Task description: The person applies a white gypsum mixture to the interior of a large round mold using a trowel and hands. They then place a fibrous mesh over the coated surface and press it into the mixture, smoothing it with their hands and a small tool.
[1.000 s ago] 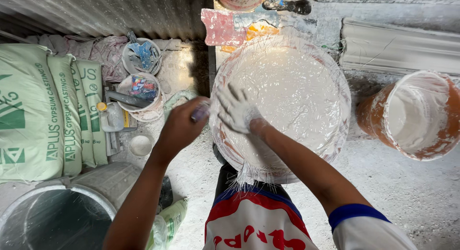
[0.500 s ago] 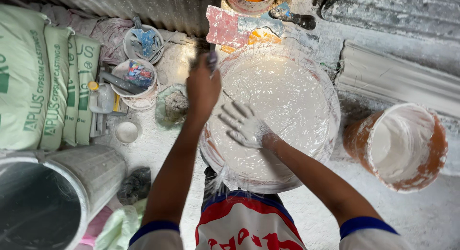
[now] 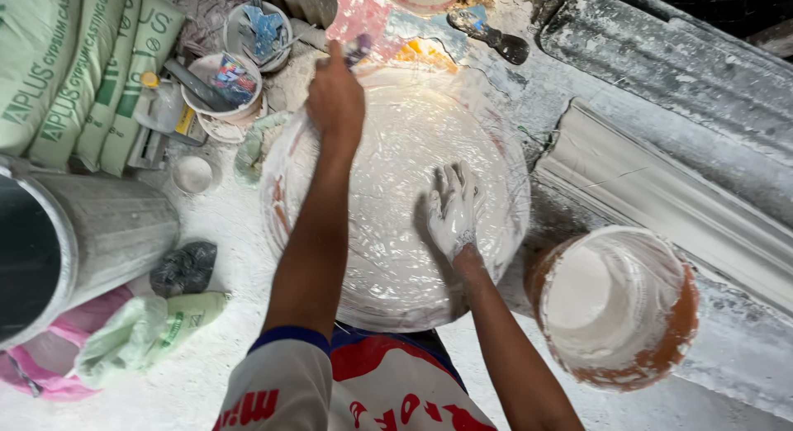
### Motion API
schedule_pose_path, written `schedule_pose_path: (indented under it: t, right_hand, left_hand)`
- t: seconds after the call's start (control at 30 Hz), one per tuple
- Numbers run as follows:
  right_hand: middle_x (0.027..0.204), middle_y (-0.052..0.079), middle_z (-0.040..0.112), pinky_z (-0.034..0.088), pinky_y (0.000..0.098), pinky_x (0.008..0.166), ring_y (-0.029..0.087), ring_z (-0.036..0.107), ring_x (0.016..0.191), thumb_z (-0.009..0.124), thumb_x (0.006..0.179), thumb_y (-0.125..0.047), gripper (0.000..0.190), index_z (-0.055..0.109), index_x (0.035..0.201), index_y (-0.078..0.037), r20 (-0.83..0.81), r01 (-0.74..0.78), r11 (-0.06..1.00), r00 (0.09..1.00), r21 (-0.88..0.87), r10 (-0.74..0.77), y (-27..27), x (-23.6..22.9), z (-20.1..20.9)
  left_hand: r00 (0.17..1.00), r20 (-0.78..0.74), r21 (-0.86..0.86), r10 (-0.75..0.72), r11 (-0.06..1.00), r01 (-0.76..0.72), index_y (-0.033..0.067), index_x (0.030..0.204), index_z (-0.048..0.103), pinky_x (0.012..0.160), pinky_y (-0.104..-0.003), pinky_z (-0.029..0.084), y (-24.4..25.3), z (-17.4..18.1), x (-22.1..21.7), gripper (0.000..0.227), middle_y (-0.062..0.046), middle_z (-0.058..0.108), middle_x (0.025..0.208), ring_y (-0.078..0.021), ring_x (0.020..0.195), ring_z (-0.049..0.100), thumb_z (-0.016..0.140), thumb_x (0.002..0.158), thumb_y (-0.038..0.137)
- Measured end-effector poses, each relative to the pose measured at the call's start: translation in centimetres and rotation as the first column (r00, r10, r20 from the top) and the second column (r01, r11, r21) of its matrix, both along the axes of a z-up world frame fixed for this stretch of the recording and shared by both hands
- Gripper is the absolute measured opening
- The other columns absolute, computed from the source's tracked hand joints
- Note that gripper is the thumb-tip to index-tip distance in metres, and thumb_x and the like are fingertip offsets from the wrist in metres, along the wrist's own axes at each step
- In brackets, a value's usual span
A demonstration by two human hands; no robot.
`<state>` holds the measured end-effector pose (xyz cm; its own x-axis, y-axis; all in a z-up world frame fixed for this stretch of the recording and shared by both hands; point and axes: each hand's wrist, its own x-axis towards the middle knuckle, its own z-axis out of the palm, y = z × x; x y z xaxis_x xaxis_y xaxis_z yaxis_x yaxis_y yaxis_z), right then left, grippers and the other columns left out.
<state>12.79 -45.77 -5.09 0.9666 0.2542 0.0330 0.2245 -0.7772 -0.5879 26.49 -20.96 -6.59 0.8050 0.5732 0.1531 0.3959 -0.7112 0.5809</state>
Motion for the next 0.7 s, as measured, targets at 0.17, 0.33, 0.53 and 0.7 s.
schedule_pose_path:
  t: [0.17, 0.33, 0.53, 0.7]
  right_hand:
    - [0.155, 0.027, 0.038, 0.023, 0.0538, 0.120, 0.039, 0.034, 0.145, 0.058, 0.096, -0.027, 0.056, 0.055, 0.143, 0.002, -0.034, -0.001, 0.999, 0.999, 0.041, 0.002, -1.6, -0.9, 0.9]
    - [0.153, 0.023, 0.045, 0.027, 0.0516, 0.119, 0.039, 0.040, 0.141, 0.057, 0.094, -0.025, 0.052, 0.060, 0.141, -0.002, -0.002, 0.017, 1.000, 1.000, 0.017, -0.017, -3.2, -2.3, 2.5]
    - [0.148, 0.020, 0.048, 0.031, 0.0494, 0.117, 0.036, 0.043, 0.138, 0.058, 0.097, -0.026, 0.046, 0.060, 0.139, -0.006, -0.002, 0.056, 0.992, 0.998, 0.111, -0.056, -4.9, -3.4, 2.9]
    - [0.146, 0.015, 0.054, 0.023, 0.0522, 0.118, 0.034, 0.045, 0.135, 0.065, 0.093, -0.025, 0.047, 0.062, 0.137, -0.009, -0.015, 0.069, 0.997, 0.997, -0.036, -0.070, -5.4, -4.2, 2.7]
  left_hand:
    - [0.934, 0.147, 0.029, -0.326, 0.945, 0.325, 0.0083, 0.115, 0.065, 0.072, -0.051, 0.056, -8.6, -0.4, 2.2, 0.023, -0.018, 0.069, 0.094, -0.0377, 0.083, 0.070, 0.047, 0.100, 0.011]
    - [0.902, 0.090, -0.097, -0.422, 0.898, 0.429, 0.0077, 0.108, 0.064, 0.072, -0.057, 0.052, -12.6, 0.3, 3.3, 0.020, -0.018, 0.070, 0.091, -0.0419, 0.083, 0.069, 0.048, 0.098, 0.016]
    - [0.990, -0.022, -0.025, -0.141, 0.990, 0.140, 0.0071, 0.118, 0.064, 0.064, -0.052, 0.054, -6.4, 0.3, 4.1, 0.028, -0.018, 0.069, 0.086, -0.0357, 0.075, 0.070, 0.042, 0.106, 0.019]
    - [0.699, -0.072, -0.151, -0.711, 0.700, 0.697, 0.0104, 0.126, 0.064, 0.064, -0.046, 0.057, -19.6, 0.5, 1.1, 0.041, -0.016, 0.069, 0.091, -0.0327, 0.079, 0.071, 0.046, 0.091, -0.004]
